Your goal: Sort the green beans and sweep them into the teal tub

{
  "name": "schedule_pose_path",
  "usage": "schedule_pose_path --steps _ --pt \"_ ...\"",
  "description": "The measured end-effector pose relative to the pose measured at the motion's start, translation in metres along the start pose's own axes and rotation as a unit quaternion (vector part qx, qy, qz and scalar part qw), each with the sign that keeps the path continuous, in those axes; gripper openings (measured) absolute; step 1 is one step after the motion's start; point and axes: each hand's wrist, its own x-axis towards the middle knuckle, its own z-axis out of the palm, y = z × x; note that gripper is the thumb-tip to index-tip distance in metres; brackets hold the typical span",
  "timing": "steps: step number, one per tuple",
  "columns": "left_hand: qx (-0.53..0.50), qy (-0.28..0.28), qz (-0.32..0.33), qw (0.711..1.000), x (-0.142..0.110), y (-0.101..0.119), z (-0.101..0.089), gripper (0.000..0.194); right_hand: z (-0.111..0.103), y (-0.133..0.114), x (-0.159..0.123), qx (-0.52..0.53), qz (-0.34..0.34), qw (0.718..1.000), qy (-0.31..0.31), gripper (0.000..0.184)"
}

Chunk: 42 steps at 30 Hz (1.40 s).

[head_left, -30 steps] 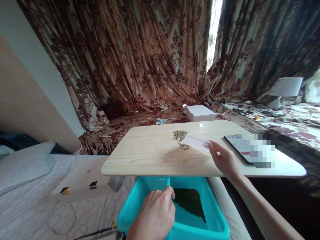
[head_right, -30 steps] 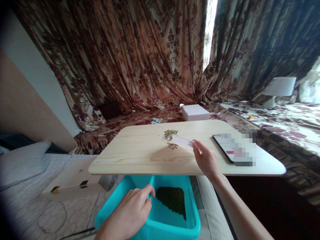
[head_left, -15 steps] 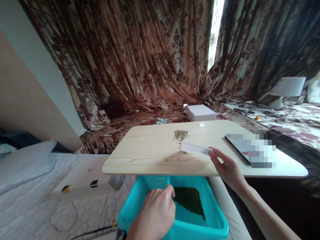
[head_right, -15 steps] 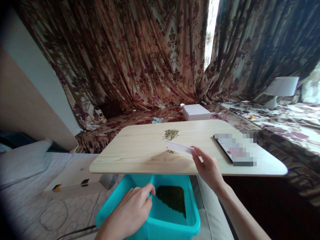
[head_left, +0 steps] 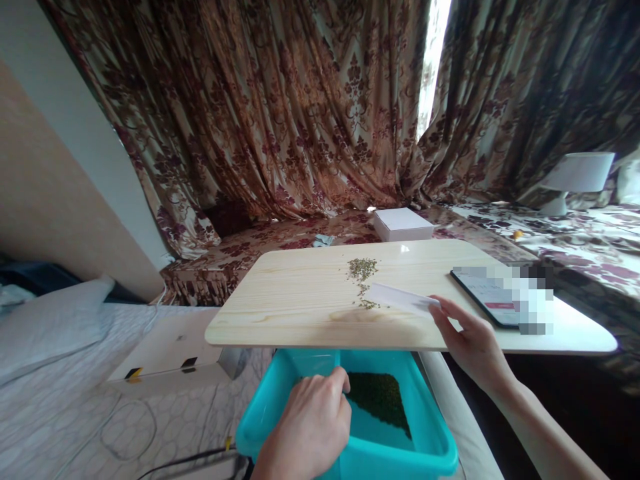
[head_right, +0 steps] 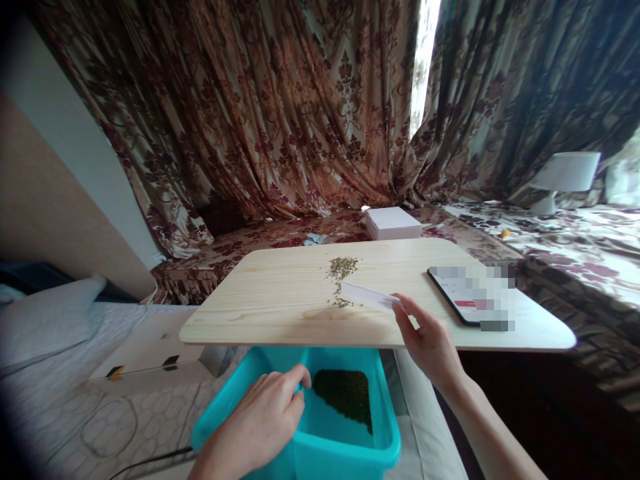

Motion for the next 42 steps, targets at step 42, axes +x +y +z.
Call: schedule_pose_path --steps 42 --pt "-0.007 -0.019 -0.002 1.0 0.001 0.005 -0.005 0.036 0.004 -0.025 -0.011 -0.018 -0.086 0.995 -0.04 0.022"
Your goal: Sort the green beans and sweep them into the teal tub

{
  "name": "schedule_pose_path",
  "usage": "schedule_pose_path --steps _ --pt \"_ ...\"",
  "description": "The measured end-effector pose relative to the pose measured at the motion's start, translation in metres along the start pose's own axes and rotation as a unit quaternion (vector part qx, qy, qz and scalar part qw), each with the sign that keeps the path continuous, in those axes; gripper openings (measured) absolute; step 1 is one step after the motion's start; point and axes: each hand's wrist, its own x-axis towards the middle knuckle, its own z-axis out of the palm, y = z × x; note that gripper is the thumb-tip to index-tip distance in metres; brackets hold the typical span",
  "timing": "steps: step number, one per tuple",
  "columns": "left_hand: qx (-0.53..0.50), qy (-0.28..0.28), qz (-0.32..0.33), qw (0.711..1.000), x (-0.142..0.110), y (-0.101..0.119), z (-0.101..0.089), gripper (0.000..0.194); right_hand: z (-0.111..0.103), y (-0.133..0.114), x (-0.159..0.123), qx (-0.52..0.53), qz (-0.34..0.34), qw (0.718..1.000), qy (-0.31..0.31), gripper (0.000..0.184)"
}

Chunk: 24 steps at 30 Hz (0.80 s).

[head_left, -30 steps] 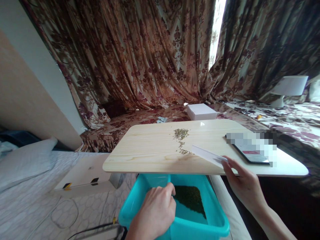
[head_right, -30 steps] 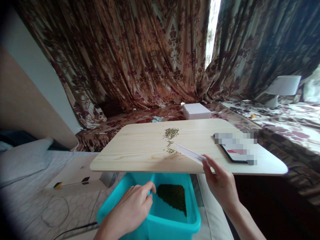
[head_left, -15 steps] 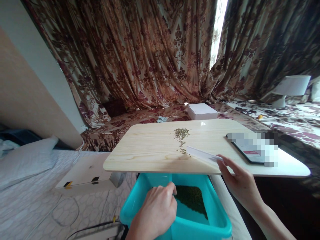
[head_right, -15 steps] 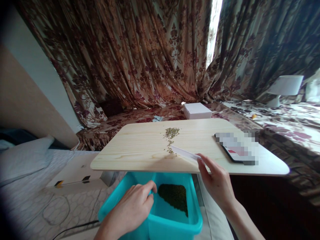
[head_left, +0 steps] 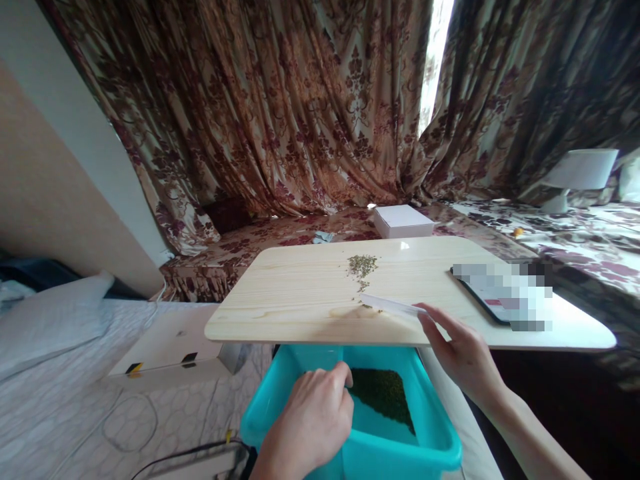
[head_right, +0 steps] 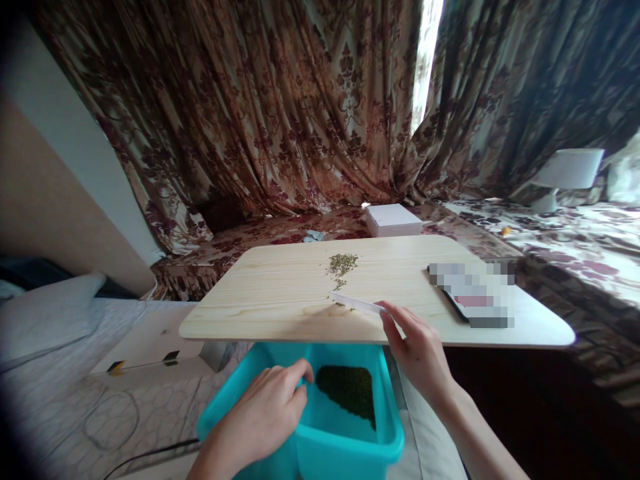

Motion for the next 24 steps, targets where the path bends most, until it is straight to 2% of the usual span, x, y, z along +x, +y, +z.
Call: schedule_pose_path --steps 3,9,16,24 --pt "-0.001 0.002 0.003 1.0 0.0 0.0 0.0 0.037 -0.005 -0.001 -0.002 0.014 -0.018 1.0 -0.001 0.019" --pt "-0.005 0.008 0.006 1.0 0.002 -0.002 0.002 0.036 -0.016 0.012 -0.01 -0.017 -0.006 0.998 0.056 0.02" --pt "-0.006 0.008 0.013 1.0 0.003 -0.003 0.003 0.037 -0.025 0.011 -0.026 -0.007 -0.023 0.999 0.044 0.017" --pt "-0.002 0.011 0.01 1.0 0.002 -0.004 0.003 0.036 -0.023 0.011 -0.02 -0.005 -0.035 0.998 0.057 0.017"
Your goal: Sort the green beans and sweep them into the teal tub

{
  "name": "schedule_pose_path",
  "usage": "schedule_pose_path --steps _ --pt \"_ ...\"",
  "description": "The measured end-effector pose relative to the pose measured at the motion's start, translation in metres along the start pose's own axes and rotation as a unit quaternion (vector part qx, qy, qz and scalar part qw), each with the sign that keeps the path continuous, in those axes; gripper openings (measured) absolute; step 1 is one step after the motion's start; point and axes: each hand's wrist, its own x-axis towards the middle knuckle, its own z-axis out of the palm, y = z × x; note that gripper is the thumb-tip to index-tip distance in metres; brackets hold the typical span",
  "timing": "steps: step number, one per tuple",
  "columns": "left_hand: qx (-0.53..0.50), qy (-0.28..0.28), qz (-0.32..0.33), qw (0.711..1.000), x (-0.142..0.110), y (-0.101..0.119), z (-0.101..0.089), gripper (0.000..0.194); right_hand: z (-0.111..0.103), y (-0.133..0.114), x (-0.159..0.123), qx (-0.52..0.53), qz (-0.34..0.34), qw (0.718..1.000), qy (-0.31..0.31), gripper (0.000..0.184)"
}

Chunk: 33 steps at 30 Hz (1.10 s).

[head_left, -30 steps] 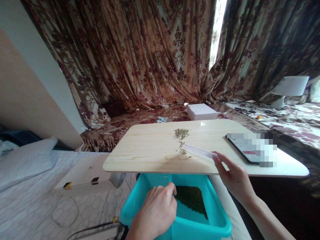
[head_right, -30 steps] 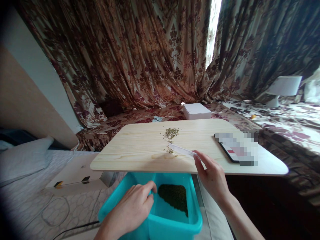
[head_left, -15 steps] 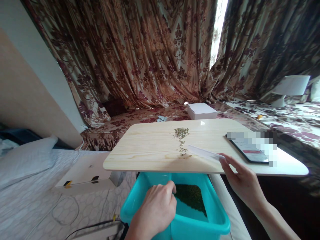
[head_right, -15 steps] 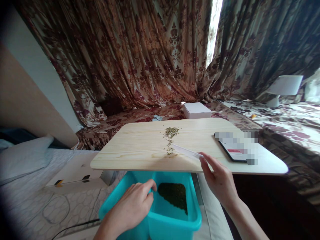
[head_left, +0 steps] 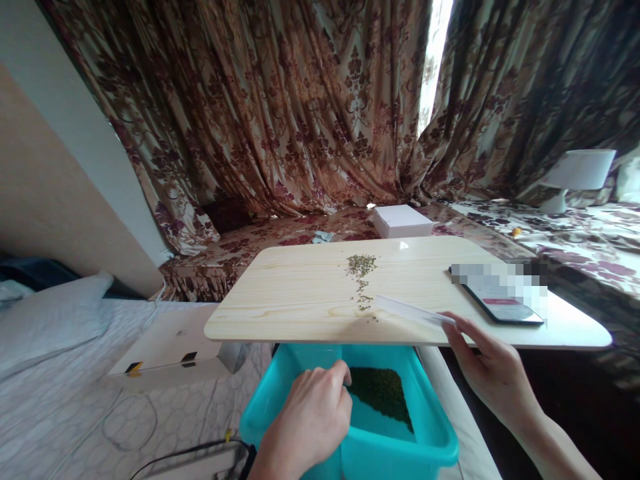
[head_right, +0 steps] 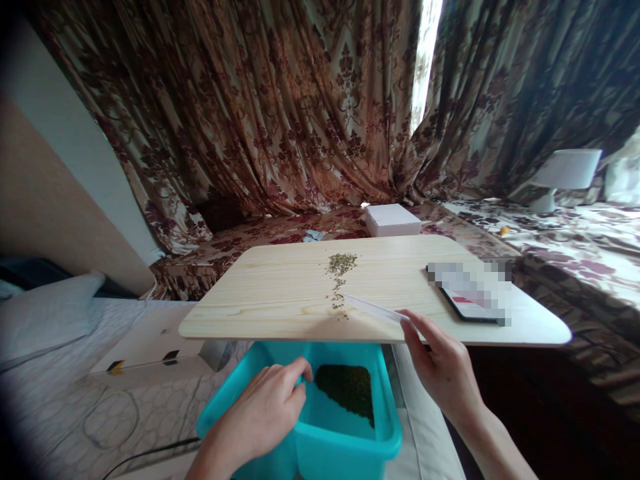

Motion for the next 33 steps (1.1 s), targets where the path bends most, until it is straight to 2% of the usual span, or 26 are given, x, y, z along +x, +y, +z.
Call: schedule_pose_path --steps 7,14,18,22,24,29,33 --pt "0.0 0.003 0.001 1.0 0.0 -0.001 0.001 0.036 0.0 -0.007 -0.012 0.025 0.013 0.999 -0.04 0.019" --pt "0.002 0.003 0.001 1.0 -0.001 0.0 0.0 0.036 0.007 -0.007 -0.012 0.047 0.017 0.998 -0.03 0.021" --pt "0.006 0.0 -0.004 1.0 0.0 -0.001 -0.001 0.037 0.009 -0.019 -0.009 0.093 0.015 0.993 -0.067 0.023" --pt "0.007 0.006 -0.006 1.0 -0.001 -0.003 -0.002 0.039 0.001 -0.034 -0.009 0.132 0.019 0.985 -0.106 0.021" --pt "0.01 0.012 -0.005 1.0 -0.001 -0.004 -0.002 0.039 -0.002 -0.035 -0.008 0.132 0.014 0.987 -0.092 0.018" --pt "0.003 0.008 -0.005 1.0 -0.001 -0.004 -0.002 0.038 0.009 -0.018 0.001 0.06 0.04 0.997 0.021 0.015" --pt "0.0 0.006 -0.01 1.0 -0.001 -0.004 -0.003 0.037 0.021 -0.01 0.012 -0.009 0.05 0.999 0.005 0.018"
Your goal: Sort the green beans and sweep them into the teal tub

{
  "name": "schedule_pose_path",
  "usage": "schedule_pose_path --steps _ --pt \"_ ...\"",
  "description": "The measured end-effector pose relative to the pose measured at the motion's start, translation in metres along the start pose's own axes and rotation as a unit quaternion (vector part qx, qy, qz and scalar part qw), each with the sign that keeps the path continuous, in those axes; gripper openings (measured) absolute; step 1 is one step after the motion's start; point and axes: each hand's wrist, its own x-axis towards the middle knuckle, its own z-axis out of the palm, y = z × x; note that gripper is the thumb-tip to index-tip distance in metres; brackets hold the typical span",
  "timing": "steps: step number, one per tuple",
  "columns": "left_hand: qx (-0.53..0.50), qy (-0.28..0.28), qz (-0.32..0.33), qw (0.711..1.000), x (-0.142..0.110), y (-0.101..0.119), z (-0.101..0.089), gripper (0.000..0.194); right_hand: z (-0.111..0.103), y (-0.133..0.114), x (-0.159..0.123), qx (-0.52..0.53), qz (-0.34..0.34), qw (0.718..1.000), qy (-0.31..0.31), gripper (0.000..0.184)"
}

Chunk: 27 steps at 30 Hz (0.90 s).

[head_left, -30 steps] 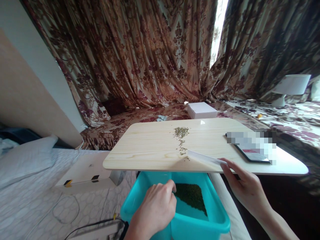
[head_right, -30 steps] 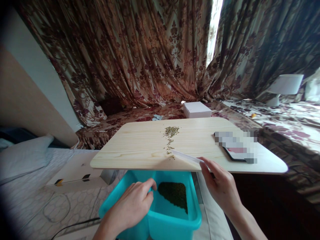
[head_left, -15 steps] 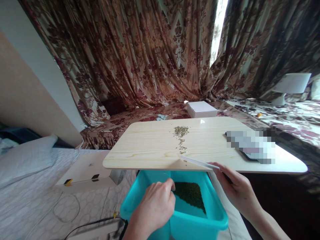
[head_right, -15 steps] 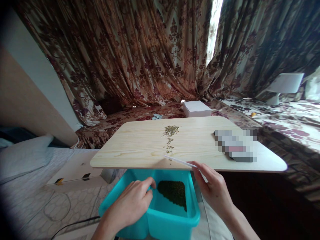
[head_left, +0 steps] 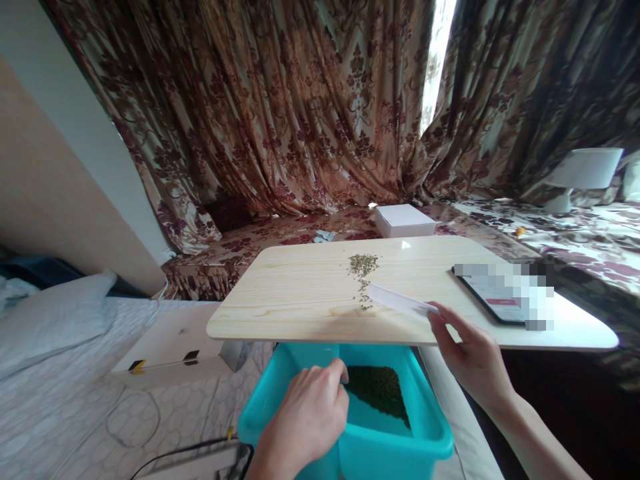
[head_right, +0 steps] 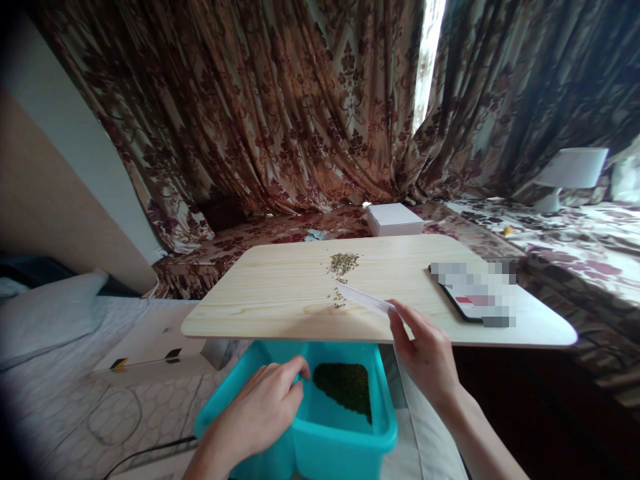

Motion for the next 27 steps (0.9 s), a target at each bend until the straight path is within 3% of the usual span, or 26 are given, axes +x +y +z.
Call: schedule_pose_path --steps 8,27 --pt "0.004 -0.001 -0.003 1.0 -0.001 0.0 -0.001 0.037 0.0 -0.009 0.005 -0.028 -0.064 0.997 -0.029 0.018" --pt "0.011 0.0 -0.001 1.0 0.0 0.0 -0.002 0.037 -0.003 -0.021 0.008 -0.031 -0.09 0.992 -0.077 0.021"
